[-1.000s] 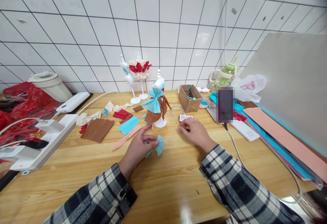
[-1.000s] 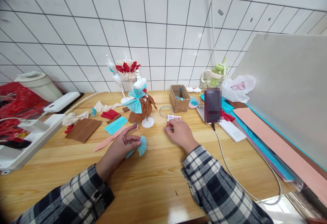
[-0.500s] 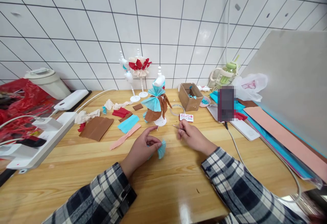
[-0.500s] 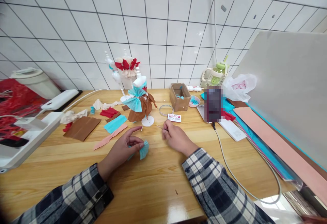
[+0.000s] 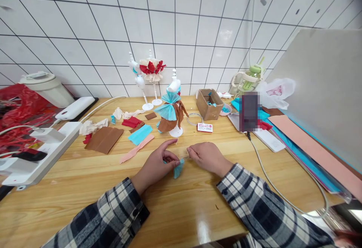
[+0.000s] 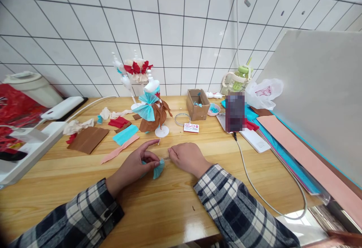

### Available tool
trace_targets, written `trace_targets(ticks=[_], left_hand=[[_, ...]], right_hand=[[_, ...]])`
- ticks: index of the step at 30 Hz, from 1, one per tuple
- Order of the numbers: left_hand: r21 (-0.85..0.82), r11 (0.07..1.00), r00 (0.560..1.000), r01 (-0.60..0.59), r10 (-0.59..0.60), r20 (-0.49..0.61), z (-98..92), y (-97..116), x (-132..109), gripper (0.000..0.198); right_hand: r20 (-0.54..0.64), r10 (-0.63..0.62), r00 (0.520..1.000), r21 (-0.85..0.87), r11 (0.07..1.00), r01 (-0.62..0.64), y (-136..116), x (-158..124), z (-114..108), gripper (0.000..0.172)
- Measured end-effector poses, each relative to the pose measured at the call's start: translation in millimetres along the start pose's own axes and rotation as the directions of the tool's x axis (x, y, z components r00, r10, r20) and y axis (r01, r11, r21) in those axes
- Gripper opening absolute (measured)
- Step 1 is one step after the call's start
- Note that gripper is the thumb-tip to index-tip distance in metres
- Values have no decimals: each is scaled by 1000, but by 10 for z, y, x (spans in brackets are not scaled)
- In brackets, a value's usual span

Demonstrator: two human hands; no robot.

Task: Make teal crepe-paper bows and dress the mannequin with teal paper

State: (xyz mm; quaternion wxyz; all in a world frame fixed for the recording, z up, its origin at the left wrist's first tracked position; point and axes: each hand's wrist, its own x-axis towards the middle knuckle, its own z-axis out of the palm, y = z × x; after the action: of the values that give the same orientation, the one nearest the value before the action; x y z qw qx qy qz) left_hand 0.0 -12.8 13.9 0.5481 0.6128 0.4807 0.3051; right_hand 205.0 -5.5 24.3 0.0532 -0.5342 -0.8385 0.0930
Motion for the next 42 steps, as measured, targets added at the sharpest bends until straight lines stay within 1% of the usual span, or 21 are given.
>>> trace_targets(ticks=[4, 8, 11, 18, 28, 35, 42], left_hand=[[41, 999, 999, -7, 5, 42, -12, -3, -4, 75], [53, 999, 998, -3, 0, 61, -3, 5, -12, 76], [52, 999, 998, 5, -9, 62, 5, 17, -15, 77], [54, 999, 998, -5, 2, 61, 3, 28, -15, 77], [26, 1000, 998, -14, 12, 66, 2, 19, -15, 78], [78, 997, 997, -17, 11, 75, -4, -8, 2, 77], [92, 996, 997, -20, 13, 82, -9, -14, 4, 76]], right_hand=[[33, -28, 999, -38, 999, 29, -37, -6, -31, 42], [50, -33, 998, -45, 998, 35, -80, -7, -30, 42], [67, -40, 997, -45, 998, 43, -92, -7, -27, 42], [60, -17, 998, -81, 996, 22, -84, 0, -5, 46], [60, -16, 998, -116, 993, 23, -104, -2, -3, 46], [87, 4, 996, -128, 992, 8, -111, 0, -15, 47], [107, 2, 994, -119, 993, 11, -123, -5, -32, 49]])
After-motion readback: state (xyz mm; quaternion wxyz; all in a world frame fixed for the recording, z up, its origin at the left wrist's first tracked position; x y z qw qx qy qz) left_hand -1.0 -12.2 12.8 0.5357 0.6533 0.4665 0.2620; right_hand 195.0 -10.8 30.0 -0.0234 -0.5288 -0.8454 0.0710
